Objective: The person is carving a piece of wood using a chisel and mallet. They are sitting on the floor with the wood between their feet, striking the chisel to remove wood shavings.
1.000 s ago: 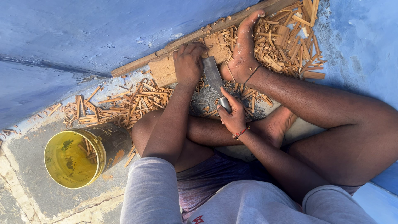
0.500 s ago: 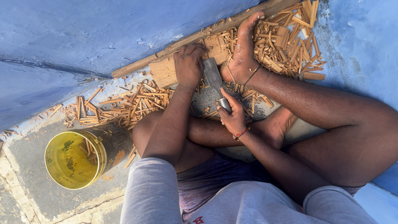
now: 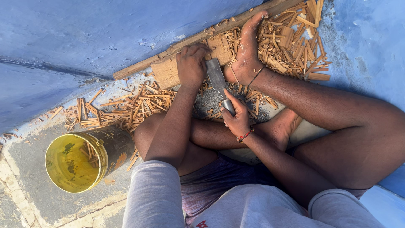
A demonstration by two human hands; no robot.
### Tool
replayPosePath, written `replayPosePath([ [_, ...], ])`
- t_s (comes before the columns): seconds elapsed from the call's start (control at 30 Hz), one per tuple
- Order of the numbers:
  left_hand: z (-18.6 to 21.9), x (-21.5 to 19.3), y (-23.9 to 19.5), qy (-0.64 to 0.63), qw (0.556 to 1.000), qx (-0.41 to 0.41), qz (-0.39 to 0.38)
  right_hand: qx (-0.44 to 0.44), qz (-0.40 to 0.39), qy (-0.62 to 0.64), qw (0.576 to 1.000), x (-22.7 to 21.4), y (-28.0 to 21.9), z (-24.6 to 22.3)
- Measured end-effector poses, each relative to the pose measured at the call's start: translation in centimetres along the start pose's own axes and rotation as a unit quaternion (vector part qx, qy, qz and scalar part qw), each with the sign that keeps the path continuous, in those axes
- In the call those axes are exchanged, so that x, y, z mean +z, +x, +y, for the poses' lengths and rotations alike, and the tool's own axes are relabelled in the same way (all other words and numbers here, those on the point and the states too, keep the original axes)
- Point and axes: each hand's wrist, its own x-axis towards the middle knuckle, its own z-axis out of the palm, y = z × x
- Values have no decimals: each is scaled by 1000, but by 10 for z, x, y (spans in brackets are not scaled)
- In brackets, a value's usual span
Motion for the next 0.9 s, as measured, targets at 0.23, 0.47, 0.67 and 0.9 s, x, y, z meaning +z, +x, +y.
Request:
replayPosePath([
  [0.23, 1, -1, 0, -9, 1000, -4, -3, 16, 2, 30, 999, 2, -1, 0],
  [0.47, 2, -3, 1, -8, 1000, 3, 1, 34, 0, 66, 997, 1, 1, 4],
  [0.67, 18, -23, -16, 18, 996, 17, -91, 60, 4, 82, 995, 1, 2, 6],
  [0.9, 56, -42, -55, 120, 955, -32, -269, 51, 22, 59, 997, 6, 2, 10],
])
